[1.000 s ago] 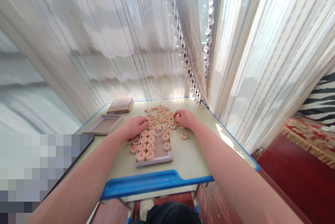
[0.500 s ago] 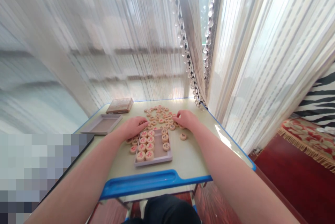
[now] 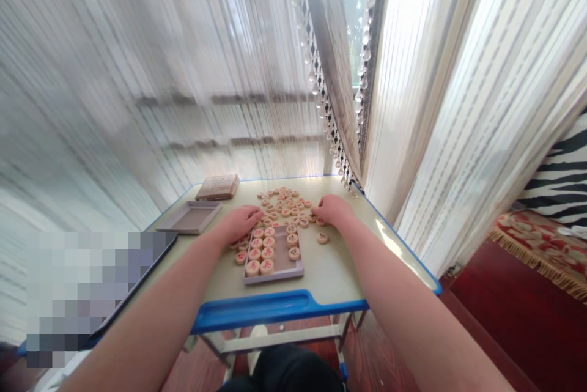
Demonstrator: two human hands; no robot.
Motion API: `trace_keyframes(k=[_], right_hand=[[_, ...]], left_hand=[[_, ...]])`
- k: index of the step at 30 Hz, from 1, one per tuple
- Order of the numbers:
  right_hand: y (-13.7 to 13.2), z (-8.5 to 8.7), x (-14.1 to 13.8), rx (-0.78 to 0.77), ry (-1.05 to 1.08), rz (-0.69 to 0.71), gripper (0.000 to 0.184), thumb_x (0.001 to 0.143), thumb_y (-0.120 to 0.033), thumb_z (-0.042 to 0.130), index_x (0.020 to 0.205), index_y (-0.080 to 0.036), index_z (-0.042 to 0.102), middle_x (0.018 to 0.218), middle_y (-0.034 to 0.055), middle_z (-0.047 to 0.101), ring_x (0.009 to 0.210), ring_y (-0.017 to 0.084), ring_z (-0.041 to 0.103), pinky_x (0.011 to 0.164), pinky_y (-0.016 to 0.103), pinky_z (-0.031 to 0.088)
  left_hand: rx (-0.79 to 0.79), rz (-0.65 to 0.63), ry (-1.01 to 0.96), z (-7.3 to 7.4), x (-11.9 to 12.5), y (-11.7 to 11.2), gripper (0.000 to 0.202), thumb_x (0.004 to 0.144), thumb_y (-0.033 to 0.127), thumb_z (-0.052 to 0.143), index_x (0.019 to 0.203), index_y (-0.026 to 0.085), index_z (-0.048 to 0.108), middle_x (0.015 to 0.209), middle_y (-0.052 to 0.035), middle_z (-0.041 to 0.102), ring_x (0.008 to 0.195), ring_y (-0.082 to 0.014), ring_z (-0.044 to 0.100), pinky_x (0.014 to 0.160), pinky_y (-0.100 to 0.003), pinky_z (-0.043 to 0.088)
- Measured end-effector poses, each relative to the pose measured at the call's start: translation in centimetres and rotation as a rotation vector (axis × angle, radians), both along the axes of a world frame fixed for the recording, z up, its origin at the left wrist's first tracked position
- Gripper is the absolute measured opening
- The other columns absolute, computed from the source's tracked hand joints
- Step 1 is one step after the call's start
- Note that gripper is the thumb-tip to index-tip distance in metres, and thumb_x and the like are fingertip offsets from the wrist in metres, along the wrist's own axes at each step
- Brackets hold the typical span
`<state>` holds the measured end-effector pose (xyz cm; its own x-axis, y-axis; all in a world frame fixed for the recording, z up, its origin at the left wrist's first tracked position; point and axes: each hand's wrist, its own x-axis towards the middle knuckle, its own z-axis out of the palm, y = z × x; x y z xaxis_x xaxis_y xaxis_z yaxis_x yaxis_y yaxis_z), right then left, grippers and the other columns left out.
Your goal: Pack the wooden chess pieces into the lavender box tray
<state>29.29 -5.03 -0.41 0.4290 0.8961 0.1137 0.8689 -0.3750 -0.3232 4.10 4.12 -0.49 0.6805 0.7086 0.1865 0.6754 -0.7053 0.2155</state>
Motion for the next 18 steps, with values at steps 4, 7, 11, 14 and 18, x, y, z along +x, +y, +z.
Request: trace_keyframes(k=[4, 7, 11, 14, 18], right_hand=[[0.3, -0.3, 0.0, 0.021, 0.033, 0.090, 0.028, 0.073, -0.036, 0.056, 0.095, -0.023, 0.068, 0.085, 0.0056, 0.069, 0.080, 0.020, 0.062, 0.066, 0.026, 0.042], [0.7, -0.6, 0.5, 0.065, 0.056, 0.105, 0.039, 0.075, -0.032, 0.054, 0.112, -0.024, 0.062, 0.088, 0.0051, 0.069, 0.082, 0.018, 0.062, 0.071, 0.026, 0.044], [0.9, -0.6, 1.4, 0.113, 0.046, 0.037, 0.038, 0.073, -0.030, 0.055, 0.109, -0.019, 0.062, 0.101, 0.0100, 0.066, 0.090, 0.022, 0.060, 0.076, 0.030, 0.044], [0.9, -0.4, 1.5, 0.110, 0.034, 0.010, 0.029, 0.072, -0.032, 0.056, 0.096, -0.020, 0.066, 0.098, 0.0093, 0.067, 0.088, 0.023, 0.061, 0.074, 0.031, 0.044], [0.8, -0.2, 1.0, 0.075, 0.028, 0.027, 0.028, 0.070, -0.039, 0.059, 0.089, -0.021, 0.068, 0.096, 0.0082, 0.068, 0.086, 0.023, 0.061, 0.070, 0.029, 0.044]], left_hand=[[0.007, 0.001, -0.009, 0.0, 0.0, 0.1, 0.048, 0.086, 0.046, 0.027, 0.097, 0.019, 0.064, 0.108, -0.0094, 0.064, 0.097, -0.0220, 0.058, 0.085, -0.030, 0.043], [0.009, 0.008, -0.017, 0.0, 0.0, 0.1, 0.046, 0.086, 0.046, 0.028, 0.097, 0.019, 0.064, 0.108, -0.0084, 0.065, 0.098, -0.0212, 0.058, 0.086, -0.029, 0.042], [0.002, 0.007, -0.013, 0.0, -0.1, 0.1, 0.046, 0.086, 0.047, 0.028, 0.096, 0.020, 0.064, 0.107, -0.0076, 0.065, 0.097, -0.0206, 0.058, 0.086, -0.029, 0.042], [0.017, 0.006, -0.009, 0.1, -0.1, 0.1, 0.048, 0.086, 0.048, 0.027, 0.097, 0.019, 0.064, 0.108, -0.0088, 0.065, 0.098, -0.0216, 0.058, 0.086, -0.031, 0.042], [0.015, 0.009, -0.013, 0.2, -0.1, 0.0, 0.048, 0.087, 0.047, 0.026, 0.095, 0.020, 0.064, 0.106, -0.0085, 0.065, 0.096, -0.0214, 0.058, 0.085, -0.030, 0.042]])
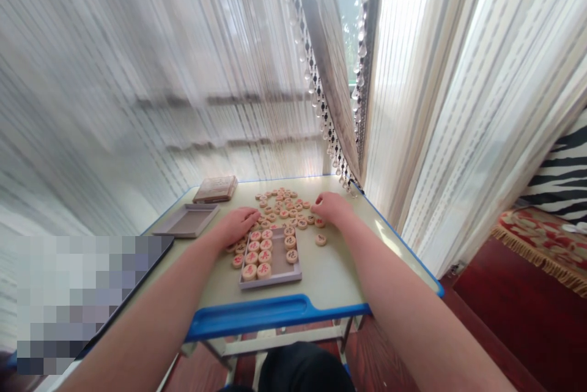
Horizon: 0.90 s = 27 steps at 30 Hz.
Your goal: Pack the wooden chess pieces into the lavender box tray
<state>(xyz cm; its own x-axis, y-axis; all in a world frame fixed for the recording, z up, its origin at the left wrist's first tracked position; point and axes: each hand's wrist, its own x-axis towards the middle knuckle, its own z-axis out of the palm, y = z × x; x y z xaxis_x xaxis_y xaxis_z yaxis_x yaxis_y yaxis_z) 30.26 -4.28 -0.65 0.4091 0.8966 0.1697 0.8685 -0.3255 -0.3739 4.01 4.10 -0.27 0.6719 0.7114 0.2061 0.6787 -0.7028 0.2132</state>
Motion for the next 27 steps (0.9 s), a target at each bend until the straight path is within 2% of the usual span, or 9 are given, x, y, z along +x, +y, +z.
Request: trace_keyframes(k=[4, 9, 13, 17, 27], right_hand=[[0.0, -0.2, -0.1, -0.015, 0.000, 0.052, 0.029, 0.070, -0.039, 0.058, 0.090, -0.021, 0.070, 0.095, 0.0079, 0.067, 0.085, 0.021, 0.060, 0.070, 0.028, 0.044], [0.1, -0.4, 0.3, 0.003, 0.018, 0.083, 0.035, 0.072, -0.033, 0.057, 0.104, -0.022, 0.066, 0.093, 0.0062, 0.067, 0.083, 0.019, 0.060, 0.071, 0.026, 0.043], [0.0, -0.4, 0.3, 0.005, 0.019, 0.097, 0.030, 0.072, -0.035, 0.059, 0.098, -0.023, 0.068, 0.090, 0.0047, 0.067, 0.083, 0.018, 0.059, 0.071, 0.025, 0.042], [0.1, -0.5, 0.4, 0.012, 0.010, 0.100, 0.028, 0.072, -0.036, 0.059, 0.096, -0.022, 0.067, 0.091, 0.0049, 0.067, 0.083, 0.018, 0.059, 0.072, 0.025, 0.041], [0.6, -0.7, 0.9, -0.042, 0.011, 0.105, 0.034, 0.071, -0.037, 0.057, 0.101, -0.022, 0.065, 0.094, 0.0062, 0.068, 0.084, 0.019, 0.060, 0.070, 0.026, 0.041]], left_hand=[[-0.002, 0.006, 0.004, 0.1, 0.0, -0.2, 0.046, 0.086, 0.047, 0.028, 0.094, 0.020, 0.064, 0.106, -0.0076, 0.065, 0.097, -0.0205, 0.058, 0.085, -0.028, 0.042], [-0.003, -0.016, 0.007, 0.1, -0.1, -0.1, 0.049, 0.087, 0.046, 0.025, 0.094, 0.018, 0.064, 0.104, -0.0091, 0.066, 0.095, -0.0215, 0.059, 0.084, -0.030, 0.043], [-0.006, 0.005, -0.011, 0.1, -0.1, 0.1, 0.048, 0.086, 0.046, 0.027, 0.099, 0.018, 0.063, 0.109, -0.0093, 0.064, 0.100, -0.0215, 0.058, 0.086, -0.030, 0.042], [-0.006, 0.004, -0.010, 0.2, -0.1, 0.1, 0.047, 0.086, 0.046, 0.027, 0.094, 0.019, 0.064, 0.104, -0.0089, 0.066, 0.097, -0.0212, 0.058, 0.085, -0.029, 0.042], [-0.006, 0.008, -0.007, 0.4, 0.1, 0.1, 0.046, 0.086, 0.045, 0.028, 0.094, 0.020, 0.065, 0.106, -0.0077, 0.066, 0.097, -0.0197, 0.058, 0.084, -0.026, 0.042]])
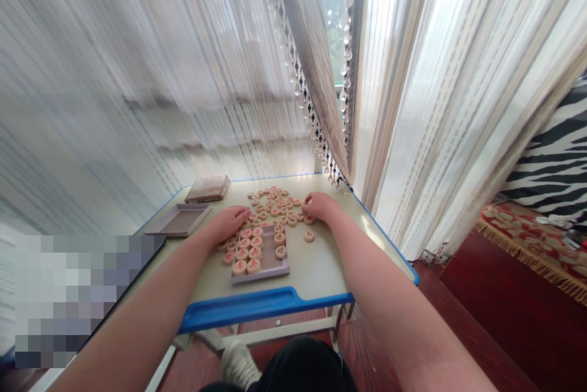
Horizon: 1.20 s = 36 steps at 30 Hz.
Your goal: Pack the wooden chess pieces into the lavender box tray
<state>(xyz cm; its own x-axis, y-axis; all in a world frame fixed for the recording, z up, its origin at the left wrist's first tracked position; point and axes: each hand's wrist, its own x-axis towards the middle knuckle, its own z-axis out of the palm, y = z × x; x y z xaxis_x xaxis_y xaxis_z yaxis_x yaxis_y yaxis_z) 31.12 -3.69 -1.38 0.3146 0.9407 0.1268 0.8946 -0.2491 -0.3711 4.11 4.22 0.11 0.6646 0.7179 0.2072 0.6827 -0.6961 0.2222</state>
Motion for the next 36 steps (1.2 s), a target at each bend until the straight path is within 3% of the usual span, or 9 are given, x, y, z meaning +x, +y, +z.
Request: trace_keyframes(k=[2, 7, 12, 14, 18, 22, 27, 32, 36], right_hand=[[0.0, 0.0, 0.0, -0.008, -0.004, 0.002, 0.037, 0.073, -0.038, 0.055, 0.104, -0.020, 0.064, 0.093, 0.0069, 0.068, 0.084, 0.019, 0.061, 0.070, 0.026, 0.041], [-0.2, -0.1, 0.1, -0.033, -0.030, 0.019, 0.039, 0.074, -0.040, 0.051, 0.102, -0.017, 0.064, 0.096, 0.0100, 0.068, 0.088, 0.022, 0.060, 0.072, 0.028, 0.041], [-0.5, -0.3, 0.2, -0.015, -0.032, 0.004, 0.043, 0.071, -0.040, 0.054, 0.105, -0.016, 0.063, 0.100, 0.0109, 0.067, 0.088, 0.022, 0.060, 0.070, 0.027, 0.042], [-0.5, -0.3, 0.2, -0.004, -0.029, 0.012, 0.045, 0.070, -0.040, 0.055, 0.108, -0.016, 0.062, 0.101, 0.0105, 0.066, 0.087, 0.022, 0.060, 0.069, 0.026, 0.042], [-0.6, -0.3, 0.1, -0.007, -0.024, 0.026, 0.037, 0.071, -0.040, 0.054, 0.097, -0.017, 0.067, 0.092, 0.0088, 0.068, 0.082, 0.020, 0.060, 0.067, 0.027, 0.042], [-0.8, -0.2, 0.0, 0.035, -0.018, 0.035, 0.042, 0.071, -0.044, 0.055, 0.102, -0.018, 0.065, 0.088, 0.0081, 0.068, 0.079, 0.020, 0.059, 0.066, 0.027, 0.041], [-0.9, -0.5, 0.3, 0.112, -0.029, 0.035, 0.041, 0.073, -0.045, 0.056, 0.104, -0.020, 0.063, 0.078, 0.0041, 0.066, 0.072, 0.018, 0.058, 0.063, 0.025, 0.039], [-0.5, -1.2, 0.7, 0.246, -0.074, -0.014, 0.040, 0.077, -0.044, 0.051, 0.108, -0.021, 0.059, 0.081, 0.0031, 0.063, 0.075, 0.017, 0.056, 0.066, 0.026, 0.038], [-0.4, -1.4, 0.5, 0.242, -0.098, 0.026, 0.037, 0.074, -0.042, 0.053, 0.103, -0.021, 0.062, 0.091, 0.0055, 0.062, 0.084, 0.019, 0.055, 0.072, 0.027, 0.038]], left_hand=[[0.002, 0.029, -0.012, -0.2, -0.1, 0.2, 0.046, 0.085, 0.046, 0.028, 0.091, 0.020, 0.066, 0.103, -0.0074, 0.067, 0.095, -0.0193, 0.059, 0.082, -0.026, 0.042], [-0.010, 0.264, -0.211, -1.0, -0.3, 0.5, 0.053, 0.085, 0.050, 0.026, 0.087, 0.017, 0.068, 0.079, -0.0064, 0.070, 0.078, -0.0186, 0.062, 0.069, -0.026, 0.043], [0.133, 0.436, -0.413, -0.8, -0.7, -0.4, 0.058, 0.086, 0.050, 0.022, 0.082, 0.017, 0.069, 0.081, -0.0079, 0.070, 0.084, -0.0220, 0.063, 0.075, -0.029, 0.043], [0.114, 0.494, -0.484, -0.6, -1.0, -0.8, 0.059, 0.087, 0.048, 0.019, 0.081, 0.017, 0.068, 0.085, -0.0079, 0.070, 0.086, -0.0220, 0.062, 0.077, -0.029, 0.043], [0.030, 0.457, -0.532, -1.0, -1.4, -1.7, 0.056, 0.086, 0.049, 0.021, 0.082, 0.018, 0.068, 0.085, -0.0061, 0.070, 0.087, -0.0209, 0.062, 0.076, -0.028, 0.043], [0.037, 0.465, -0.600, -1.8, -1.7, -2.0, 0.054, 0.086, 0.049, 0.023, 0.085, 0.018, 0.067, 0.096, -0.0060, 0.069, 0.093, -0.0204, 0.060, 0.080, -0.028, 0.043], [-0.079, 0.425, -0.606, -2.1, -1.9, -1.4, 0.052, 0.085, 0.050, 0.026, 0.087, 0.018, 0.067, 0.087, -0.0052, 0.070, 0.087, -0.0195, 0.062, 0.075, -0.027, 0.044], [-0.104, 0.446, -0.605, -2.3, -2.0, -1.2, 0.054, 0.084, 0.052, 0.025, 0.087, 0.017, 0.067, 0.085, -0.0055, 0.070, 0.086, -0.0204, 0.061, 0.074, -0.029, 0.044], [-0.106, 0.448, -0.585, -2.2, -2.0, -1.1, 0.054, 0.085, 0.051, 0.024, 0.088, 0.017, 0.066, 0.086, -0.0061, 0.069, 0.087, -0.0206, 0.060, 0.076, -0.030, 0.043]])
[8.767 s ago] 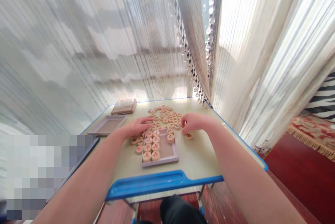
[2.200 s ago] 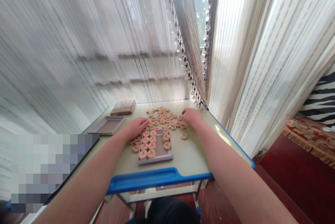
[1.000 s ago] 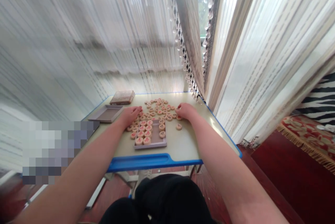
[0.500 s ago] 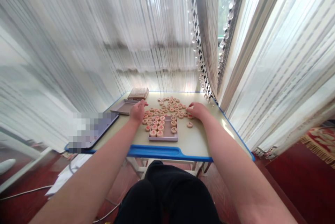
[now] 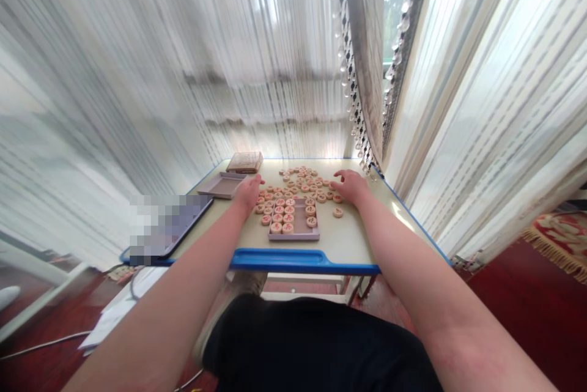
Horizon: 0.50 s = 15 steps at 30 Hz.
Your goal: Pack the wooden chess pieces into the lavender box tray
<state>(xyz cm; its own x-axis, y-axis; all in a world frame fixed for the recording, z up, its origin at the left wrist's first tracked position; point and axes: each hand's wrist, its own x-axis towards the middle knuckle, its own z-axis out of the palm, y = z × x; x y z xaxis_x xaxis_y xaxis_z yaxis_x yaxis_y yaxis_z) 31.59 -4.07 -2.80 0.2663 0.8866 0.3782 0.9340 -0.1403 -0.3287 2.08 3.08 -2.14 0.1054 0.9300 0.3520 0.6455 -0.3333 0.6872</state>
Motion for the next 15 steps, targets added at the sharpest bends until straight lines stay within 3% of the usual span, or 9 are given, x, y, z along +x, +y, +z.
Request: trace_keyframes(k=[6, 12, 15], right_hand=[[0.0, 0.2, -0.4, -0.071, 0.018, -0.020, 0.035, 0.071, -0.041, 0.056, 0.098, -0.021, 0.066, 0.100, 0.0072, 0.063, 0.089, 0.020, 0.055, 0.075, 0.028, 0.039], [0.3, 0.5, -0.5, -0.139, 0.031, 0.015, 0.027, 0.071, -0.037, 0.056, 0.090, -0.023, 0.068, 0.092, 0.0053, 0.068, 0.086, 0.021, 0.058, 0.071, 0.029, 0.040], [0.0, 1.1, -1.1, -0.108, 0.044, 0.000, 0.026, 0.071, -0.036, 0.056, 0.089, -0.022, 0.068, 0.093, 0.0057, 0.068, 0.083, 0.021, 0.059, 0.067, 0.029, 0.041]], left_hand=[[0.004, 0.048, 0.016, -0.1, -0.1, 0.7, 0.053, 0.085, 0.051, 0.025, 0.086, 0.016, 0.066, 0.091, -0.0077, 0.068, 0.089, -0.0212, 0.060, 0.077, -0.030, 0.044], [0.018, 0.049, 0.209, -0.4, 0.3, 1.2, 0.060, 0.088, 0.051, 0.015, 0.087, 0.017, 0.064, 0.099, -0.0109, 0.066, 0.097, -0.0217, 0.058, 0.083, -0.032, 0.042], [0.036, 0.061, 0.321, 0.4, 1.0, 1.2, 0.058, 0.089, 0.049, 0.017, 0.086, 0.016, 0.065, 0.094, -0.0128, 0.067, 0.092, -0.0237, 0.059, 0.080, -0.034, 0.042]])
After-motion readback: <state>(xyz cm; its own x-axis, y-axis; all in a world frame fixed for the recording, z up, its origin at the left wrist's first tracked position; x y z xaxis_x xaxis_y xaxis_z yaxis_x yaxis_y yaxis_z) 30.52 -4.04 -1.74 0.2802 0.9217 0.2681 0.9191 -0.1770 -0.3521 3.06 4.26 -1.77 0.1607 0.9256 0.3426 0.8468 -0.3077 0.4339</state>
